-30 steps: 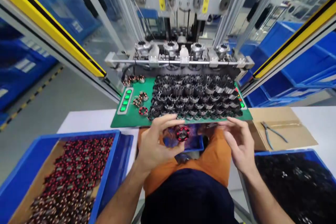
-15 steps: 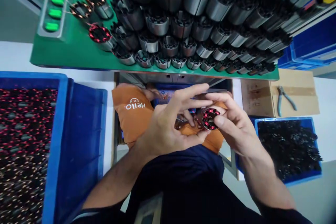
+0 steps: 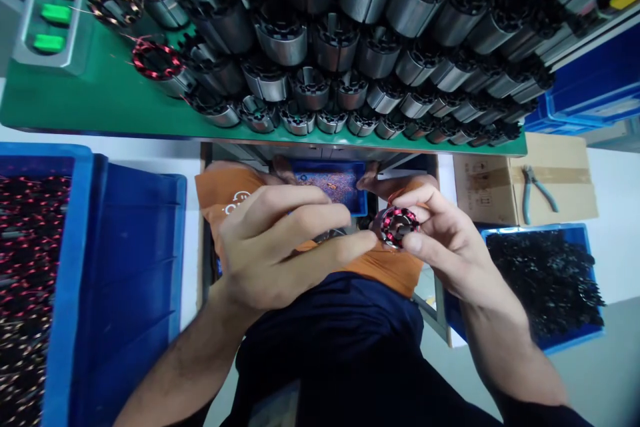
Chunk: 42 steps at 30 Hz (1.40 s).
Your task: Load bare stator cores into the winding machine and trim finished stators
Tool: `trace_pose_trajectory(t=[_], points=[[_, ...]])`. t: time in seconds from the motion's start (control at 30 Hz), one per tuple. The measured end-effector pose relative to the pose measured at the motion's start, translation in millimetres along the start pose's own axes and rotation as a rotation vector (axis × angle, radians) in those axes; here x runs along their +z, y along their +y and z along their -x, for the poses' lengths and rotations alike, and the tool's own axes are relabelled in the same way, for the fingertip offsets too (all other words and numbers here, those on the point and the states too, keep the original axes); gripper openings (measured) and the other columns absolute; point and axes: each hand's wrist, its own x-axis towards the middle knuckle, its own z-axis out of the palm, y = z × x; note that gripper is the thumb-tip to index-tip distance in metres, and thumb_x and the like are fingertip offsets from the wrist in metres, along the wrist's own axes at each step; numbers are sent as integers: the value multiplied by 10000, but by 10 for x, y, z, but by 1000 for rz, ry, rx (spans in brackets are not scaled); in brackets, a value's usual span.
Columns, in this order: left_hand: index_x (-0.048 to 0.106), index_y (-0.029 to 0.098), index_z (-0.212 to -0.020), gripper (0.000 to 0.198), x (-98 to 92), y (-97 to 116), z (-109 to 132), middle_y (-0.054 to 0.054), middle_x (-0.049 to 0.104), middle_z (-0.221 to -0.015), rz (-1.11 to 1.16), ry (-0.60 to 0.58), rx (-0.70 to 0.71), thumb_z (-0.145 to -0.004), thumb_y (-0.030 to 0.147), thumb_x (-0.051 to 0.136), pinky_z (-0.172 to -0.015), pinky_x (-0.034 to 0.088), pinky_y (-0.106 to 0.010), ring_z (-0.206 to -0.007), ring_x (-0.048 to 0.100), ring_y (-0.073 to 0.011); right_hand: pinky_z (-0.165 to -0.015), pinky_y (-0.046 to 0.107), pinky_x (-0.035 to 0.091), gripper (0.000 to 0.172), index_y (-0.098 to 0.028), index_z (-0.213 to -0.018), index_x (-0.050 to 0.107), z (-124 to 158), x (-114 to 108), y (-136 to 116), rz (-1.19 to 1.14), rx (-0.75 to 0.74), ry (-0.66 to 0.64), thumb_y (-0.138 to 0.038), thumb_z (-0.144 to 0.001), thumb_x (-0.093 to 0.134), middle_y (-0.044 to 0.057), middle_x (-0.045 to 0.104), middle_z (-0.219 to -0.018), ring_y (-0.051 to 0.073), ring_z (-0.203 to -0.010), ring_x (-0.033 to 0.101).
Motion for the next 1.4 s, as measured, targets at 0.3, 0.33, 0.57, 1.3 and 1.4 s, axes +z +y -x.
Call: trace_pose_trajectory(t=[0.3,0.33,0.57,1.3,1.4], points=[[837,264,-911,62,437,-31,421,-19,770,-1006,483,-190,-635,-928,205,831,-891,556,-362,-954,706,-181,-862,309,646,363,-315,-1261,732,-50,-56,77,95,-180,245,-373,-921,843,33,764,-1212,172,-989,758],[838,263,-931,55,419,-18,380,-16,771,-1009,543,-104,-714,-929,208,834,-924,561,-363,-968,715,-178,-870,307,645,377,-314,-1268,736,-58,-31,85,118,-190,241,-354,-912,855,35,765,-1218,177,-1015,759],[841,266,-969,92,309,65,8,-38,764,-1048,762,83,-761,-894,294,886,-1027,569,-408,-1056,707,-211,-862,295,649,386,-294,-1276,736,-131,146,170,158,-158,170,-277,-911,860,38,788,-1154,167,-991,764],[751,217,-964,112,479,176,293,-74,743,-1208,1115,-144,-984,-1027,305,726,-905,593,-293,-1101,710,-189,-851,287,608,539,-271,-1444,597,-41,14,394,142,-134,-37,-266,-950,812,49,760,-1107,160,-969,739],[667,200,-972,237,598,110,494,-106,731,-1247,1156,-268,-1104,-1070,414,641,-902,596,-322,-1109,714,-215,-870,301,622,546,-280,-1475,572,-15,-28,399,62,-107,-75,-274,-972,784,55,761,-1137,171,-997,754]])
